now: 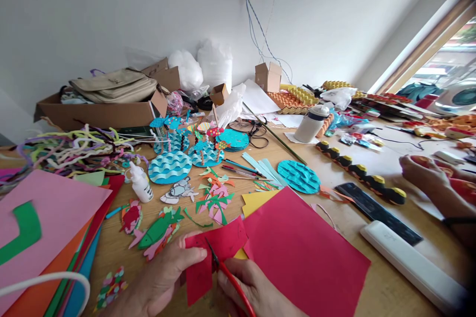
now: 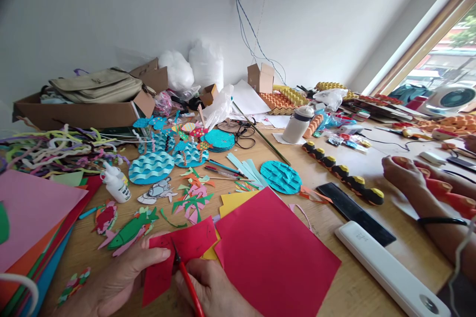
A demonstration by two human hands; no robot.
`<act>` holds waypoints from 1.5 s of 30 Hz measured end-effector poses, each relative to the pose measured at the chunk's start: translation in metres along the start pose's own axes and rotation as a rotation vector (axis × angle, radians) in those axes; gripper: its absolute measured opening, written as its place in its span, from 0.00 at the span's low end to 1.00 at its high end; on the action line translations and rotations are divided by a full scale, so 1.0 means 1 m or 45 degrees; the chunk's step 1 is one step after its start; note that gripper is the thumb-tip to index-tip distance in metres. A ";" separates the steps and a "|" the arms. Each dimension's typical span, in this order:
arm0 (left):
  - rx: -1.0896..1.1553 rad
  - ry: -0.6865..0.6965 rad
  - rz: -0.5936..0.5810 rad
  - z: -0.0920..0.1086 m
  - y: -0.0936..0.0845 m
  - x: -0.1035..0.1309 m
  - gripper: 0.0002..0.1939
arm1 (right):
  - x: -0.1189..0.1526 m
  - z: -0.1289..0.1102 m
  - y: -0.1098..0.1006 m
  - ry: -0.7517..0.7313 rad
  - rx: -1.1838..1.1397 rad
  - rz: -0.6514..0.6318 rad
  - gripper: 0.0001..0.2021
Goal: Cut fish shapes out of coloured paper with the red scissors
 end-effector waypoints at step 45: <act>-1.121 0.511 0.392 0.063 -0.021 0.012 0.08 | -0.004 -0.071 -0.077 -0.162 0.560 0.544 0.07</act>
Point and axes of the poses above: each hand's wrist, its own x-axis away from the middle knuckle, its own y-axis out of the palm, z = x × y, the point moved 9 cm from there along -x, towards the middle knuckle, and after that the axes turned 2 degrees about x, right-handed, at the moved point
